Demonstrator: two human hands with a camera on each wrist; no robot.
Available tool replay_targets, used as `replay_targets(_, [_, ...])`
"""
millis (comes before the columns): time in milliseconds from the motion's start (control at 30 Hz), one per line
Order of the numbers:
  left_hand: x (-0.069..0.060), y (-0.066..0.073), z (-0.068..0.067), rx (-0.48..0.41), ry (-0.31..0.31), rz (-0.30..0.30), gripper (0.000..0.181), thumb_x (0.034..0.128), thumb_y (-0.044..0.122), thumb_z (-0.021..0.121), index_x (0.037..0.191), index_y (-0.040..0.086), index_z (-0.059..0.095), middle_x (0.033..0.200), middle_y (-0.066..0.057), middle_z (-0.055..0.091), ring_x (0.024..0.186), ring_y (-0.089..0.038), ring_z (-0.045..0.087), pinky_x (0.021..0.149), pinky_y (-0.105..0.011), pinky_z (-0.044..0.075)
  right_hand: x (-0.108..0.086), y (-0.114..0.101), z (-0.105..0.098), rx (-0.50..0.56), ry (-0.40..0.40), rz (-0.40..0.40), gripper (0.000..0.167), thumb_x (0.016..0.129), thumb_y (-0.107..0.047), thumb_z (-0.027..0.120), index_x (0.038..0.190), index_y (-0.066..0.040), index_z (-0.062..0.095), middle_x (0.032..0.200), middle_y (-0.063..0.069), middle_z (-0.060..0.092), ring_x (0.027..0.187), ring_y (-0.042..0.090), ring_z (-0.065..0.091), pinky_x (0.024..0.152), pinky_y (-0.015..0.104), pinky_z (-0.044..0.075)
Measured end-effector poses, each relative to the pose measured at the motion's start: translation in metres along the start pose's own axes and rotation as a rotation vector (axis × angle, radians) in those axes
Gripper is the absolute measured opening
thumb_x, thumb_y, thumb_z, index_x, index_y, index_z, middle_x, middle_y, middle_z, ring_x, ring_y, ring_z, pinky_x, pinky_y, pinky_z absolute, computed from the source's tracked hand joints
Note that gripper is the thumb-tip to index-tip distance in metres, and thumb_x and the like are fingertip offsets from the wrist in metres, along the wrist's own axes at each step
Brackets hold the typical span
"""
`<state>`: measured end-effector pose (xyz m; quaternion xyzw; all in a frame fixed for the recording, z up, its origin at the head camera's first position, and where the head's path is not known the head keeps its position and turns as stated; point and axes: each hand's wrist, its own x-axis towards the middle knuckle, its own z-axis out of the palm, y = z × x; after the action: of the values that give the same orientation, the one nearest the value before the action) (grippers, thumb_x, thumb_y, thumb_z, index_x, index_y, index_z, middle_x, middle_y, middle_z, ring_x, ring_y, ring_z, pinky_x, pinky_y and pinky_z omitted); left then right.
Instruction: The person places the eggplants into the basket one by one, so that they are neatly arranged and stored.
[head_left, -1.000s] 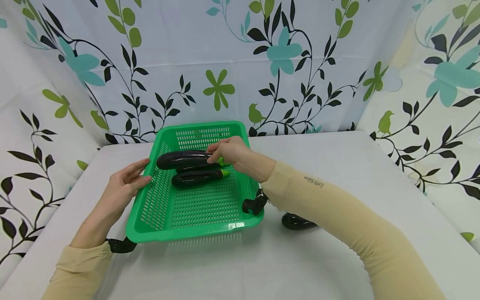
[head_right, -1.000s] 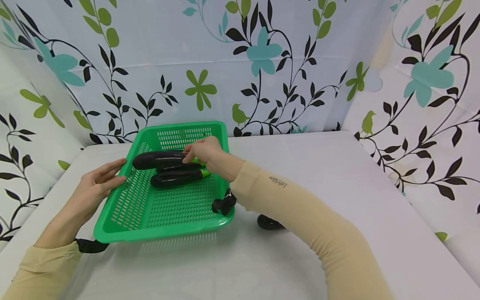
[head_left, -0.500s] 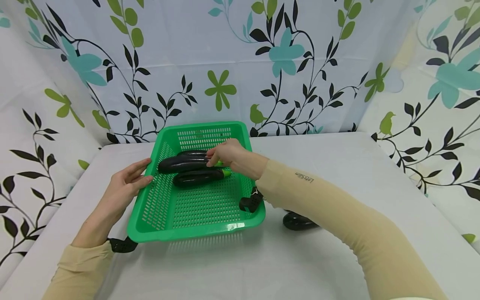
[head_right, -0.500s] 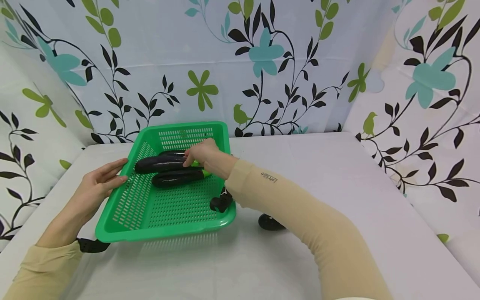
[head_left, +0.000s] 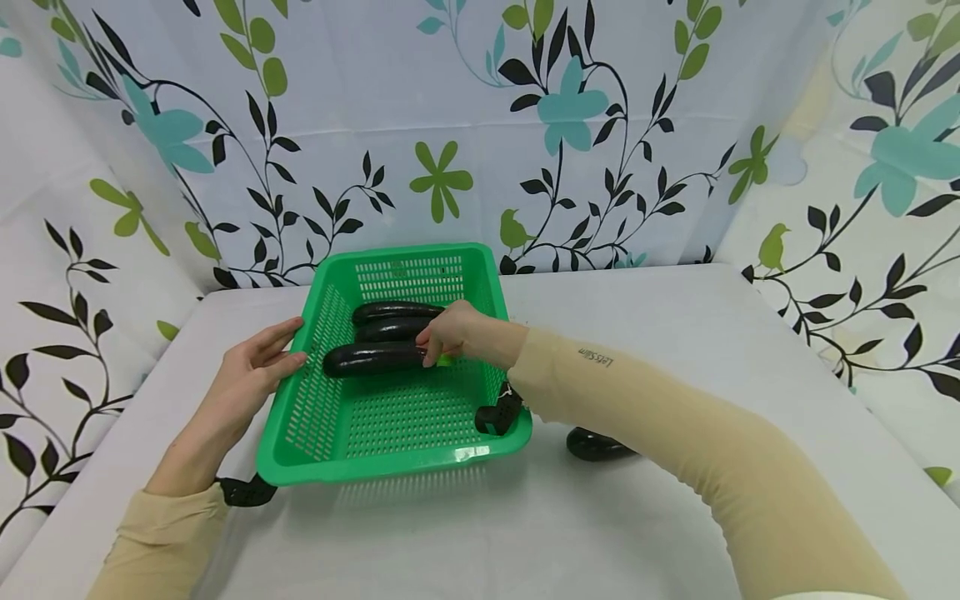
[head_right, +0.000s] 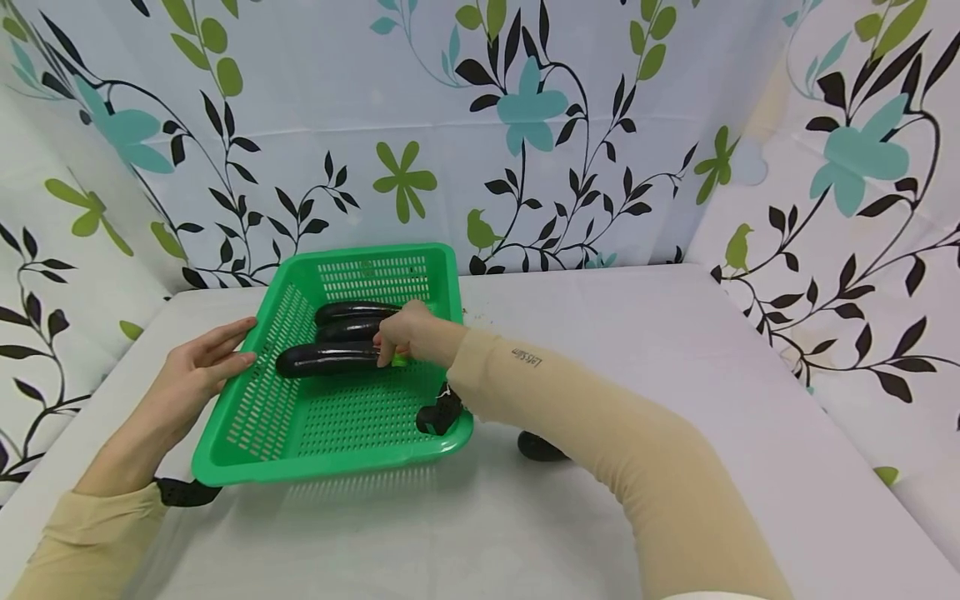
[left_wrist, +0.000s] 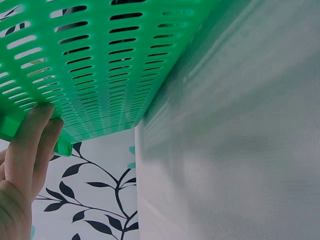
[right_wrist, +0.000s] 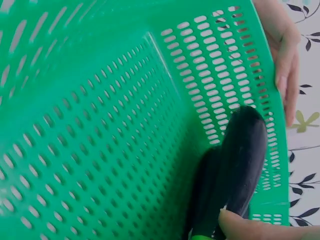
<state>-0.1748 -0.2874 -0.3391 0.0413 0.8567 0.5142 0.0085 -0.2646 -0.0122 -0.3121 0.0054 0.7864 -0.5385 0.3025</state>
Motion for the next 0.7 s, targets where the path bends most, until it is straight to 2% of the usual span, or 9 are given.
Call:
replay_targets(100, [0.0, -0.001, 0.0, 0.0, 0.001, -0.006, 0.066, 0.1044, 0.028, 0.053, 0.16, 0.009, 0.023, 0.162, -0.02, 0.026, 0.114, 0.011, 0.048, 0.08, -0.012, 0.049, 0.001, 0.005, 0.004, -0.023, 0.007, 0.002, 0.043, 0.08, 0.016, 0.072, 0.12, 0.003, 0.07, 0.127, 0.012, 0.069, 0.121, 0.026, 0.06, 0.076, 0.031, 0.054])
replay_targets(167, [-0.001, -0.001, 0.0, 0.003, 0.0, -0.012, 0.066, 0.1043, 0.028, 0.053, 0.16, 0.01, 0.023, 0.162, -0.019, 0.026, 0.112, 0.011, 0.049, 0.079, -0.012, 0.049, 0.002, 0.008, 0.006, -0.038, 0.02, -0.006, 0.041, 0.08, 0.017, 0.072, 0.119, 0.004, 0.069, 0.125, 0.012, 0.069, 0.111, 0.024, 0.062, 0.081, 0.033, 0.055])
replay_targets(233, [-0.001, 0.0, 0.0, 0.002, -0.002, -0.016, 0.066, 0.1043, 0.029, 0.054, 0.16, 0.01, 0.022, 0.162, -0.019, 0.025, 0.111, 0.012, 0.049, 0.08, -0.012, 0.049, 0.004, 0.011, 0.007, -0.043, 0.029, -0.015, 0.041, 0.079, 0.018, 0.071, 0.118, 0.006, 0.069, 0.123, 0.013, 0.07, 0.093, 0.019, 0.062, 0.075, 0.031, 0.052])
replay_targets(333, [0.0, 0.001, 0.0, -0.002, -0.008, -0.015, 0.067, 0.1043, 0.029, 0.054, 0.16, 0.011, 0.022, 0.162, -0.019, 0.025, 0.109, 0.013, 0.049, 0.08, -0.012, 0.048, 0.006, 0.015, 0.006, -0.056, 0.046, -0.021, 0.039, 0.078, 0.019, 0.071, 0.116, 0.007, 0.069, 0.12, 0.015, 0.07, 0.062, 0.012, 0.044, 0.058, 0.028, 0.039])
replay_targets(433, [0.0, 0.001, 0.0, -0.013, -0.007, -0.006, 0.067, 0.1043, 0.029, 0.054, 0.16, 0.01, 0.022, 0.162, -0.02, 0.026, 0.108, 0.014, 0.05, 0.08, -0.013, 0.049, 0.007, 0.017, 0.006, -0.088, 0.063, -0.026, 0.039, 0.078, 0.019, 0.072, 0.114, 0.006, 0.071, 0.121, 0.016, 0.068, 0.052, 0.011, 0.026, 0.054, 0.027, 0.028])
replay_targets(467, [0.0, 0.001, -0.001, -0.015, -0.006, -0.004, 0.067, 0.1043, 0.028, 0.054, 0.16, 0.01, 0.022, 0.162, -0.02, 0.026, 0.107, 0.014, 0.05, 0.08, -0.013, 0.049, 0.007, 0.017, 0.006, -0.099, 0.067, -0.032, 0.039, 0.078, 0.019, 0.072, 0.114, 0.005, 0.071, 0.122, 0.016, 0.067, 0.053, 0.012, 0.026, 0.055, 0.028, 0.029])
replay_targets(533, [0.0, 0.001, -0.001, -0.017, -0.004, -0.001, 0.066, 0.1043, 0.028, 0.053, 0.16, 0.009, 0.022, 0.162, -0.021, 0.026, 0.106, 0.015, 0.051, 0.079, -0.013, 0.049, 0.005, 0.017, 0.007, -0.132, 0.082, -0.043, 0.039, 0.079, 0.017, 0.072, 0.115, 0.002, 0.071, 0.126, 0.014, 0.066, 0.061, 0.012, 0.041, 0.062, 0.028, 0.039])
replay_targets(633, [-0.001, 0.001, -0.001, -0.015, -0.004, -0.004, 0.066, 0.1044, 0.028, 0.053, 0.16, 0.009, 0.022, 0.162, -0.02, 0.026, 0.106, 0.015, 0.051, 0.08, -0.013, 0.049, 0.003, 0.017, 0.009, -0.167, 0.105, -0.053, 0.039, 0.08, 0.014, 0.073, 0.115, -0.001, 0.072, 0.13, 0.012, 0.064, 0.103, 0.021, 0.061, 0.092, 0.035, 0.052])
replay_targets(700, [-0.001, 0.001, -0.001, -0.013, -0.004, -0.007, 0.066, 0.1045, 0.028, 0.053, 0.16, 0.009, 0.022, 0.162, -0.02, 0.026, 0.106, 0.015, 0.051, 0.079, -0.013, 0.049, 0.002, 0.018, 0.011, -0.177, 0.114, -0.057, 0.038, 0.08, 0.013, 0.074, 0.115, -0.001, 0.073, 0.132, 0.011, 0.063, 0.131, 0.027, 0.051, 0.105, 0.042, 0.047])
